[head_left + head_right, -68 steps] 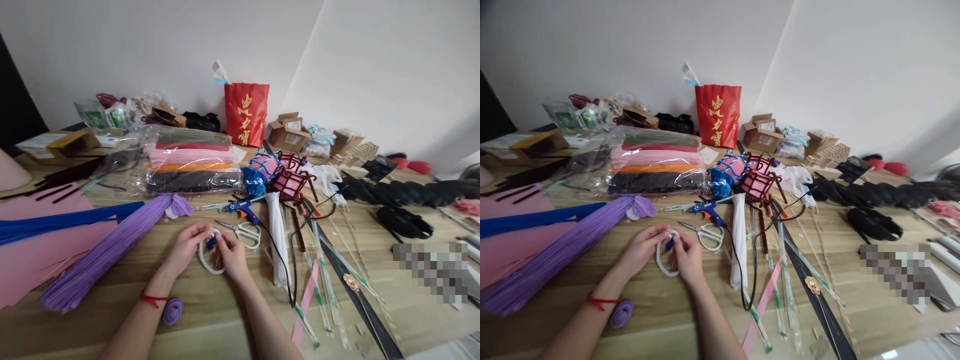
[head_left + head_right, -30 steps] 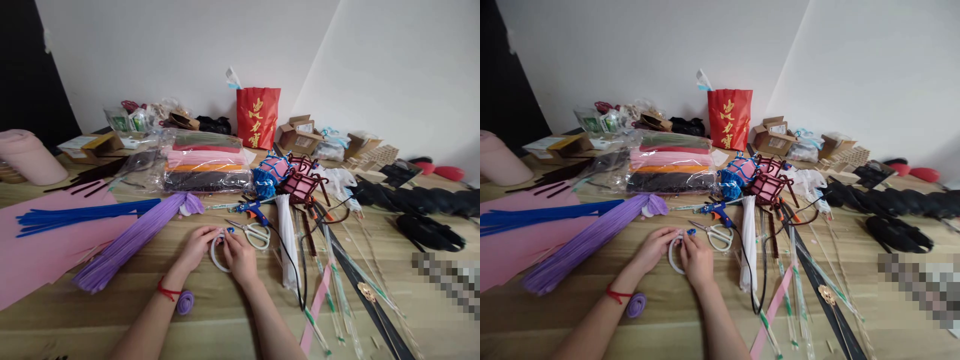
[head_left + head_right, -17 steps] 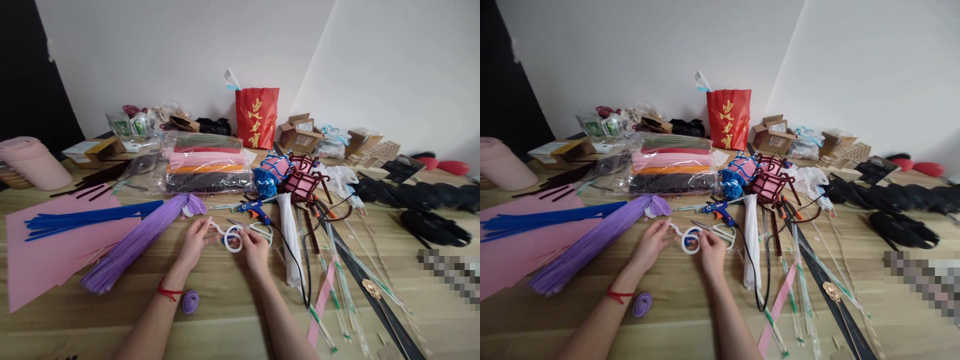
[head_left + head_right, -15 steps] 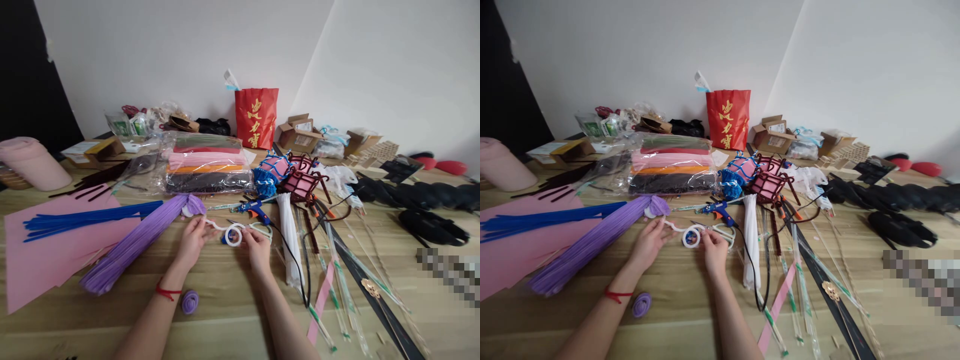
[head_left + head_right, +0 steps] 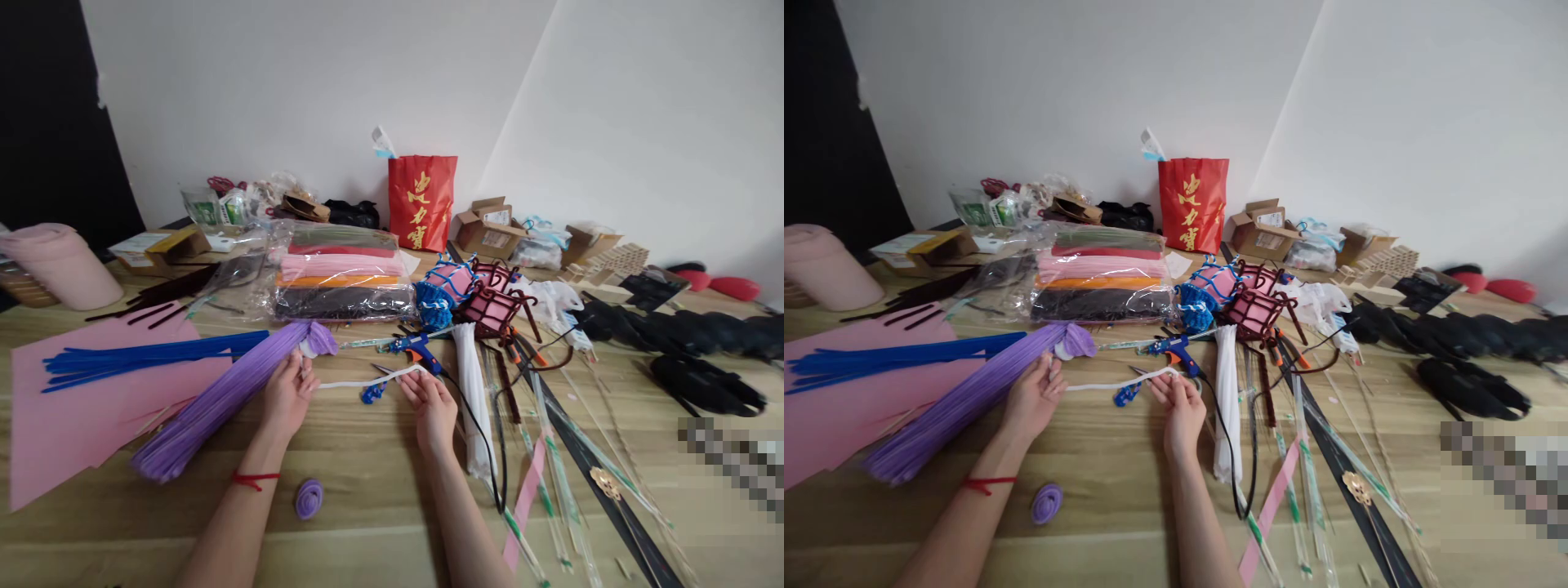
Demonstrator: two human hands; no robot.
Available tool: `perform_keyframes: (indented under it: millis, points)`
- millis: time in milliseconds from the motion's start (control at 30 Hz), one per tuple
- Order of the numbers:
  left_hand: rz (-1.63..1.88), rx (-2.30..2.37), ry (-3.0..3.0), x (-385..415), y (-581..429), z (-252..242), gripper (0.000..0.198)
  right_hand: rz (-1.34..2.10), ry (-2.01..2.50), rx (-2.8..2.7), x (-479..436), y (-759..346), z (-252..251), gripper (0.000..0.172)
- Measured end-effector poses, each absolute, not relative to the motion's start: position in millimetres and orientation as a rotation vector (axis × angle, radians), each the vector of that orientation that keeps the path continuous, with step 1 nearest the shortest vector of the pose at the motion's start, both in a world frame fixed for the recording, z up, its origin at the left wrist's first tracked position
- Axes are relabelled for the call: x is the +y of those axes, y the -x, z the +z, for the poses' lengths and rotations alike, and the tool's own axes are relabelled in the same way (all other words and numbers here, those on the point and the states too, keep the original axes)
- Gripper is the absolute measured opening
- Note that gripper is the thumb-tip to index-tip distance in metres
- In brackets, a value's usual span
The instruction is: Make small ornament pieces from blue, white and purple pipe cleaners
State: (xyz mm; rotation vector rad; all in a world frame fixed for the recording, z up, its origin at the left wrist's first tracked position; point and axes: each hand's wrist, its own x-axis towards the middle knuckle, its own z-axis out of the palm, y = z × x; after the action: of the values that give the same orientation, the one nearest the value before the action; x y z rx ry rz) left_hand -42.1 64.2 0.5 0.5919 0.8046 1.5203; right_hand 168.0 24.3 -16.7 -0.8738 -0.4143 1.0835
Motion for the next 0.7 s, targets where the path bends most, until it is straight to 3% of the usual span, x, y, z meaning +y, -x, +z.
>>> perform_keyframes:
  millis: [433, 700]
  points:
    - [1.059, 1.066, -1.463, 40.4, 4.4, 2.2, 0.01, 1.412, 0.771, -0.379, 23.5, -166.6, -12.3, 0.022]
    - [1.185, 1.221, -1.565, 46.5, 9.2, -11.5, 0.017, 1.38, 0.837, -0.605, 22.8, -163.8, -10.7, 0.032]
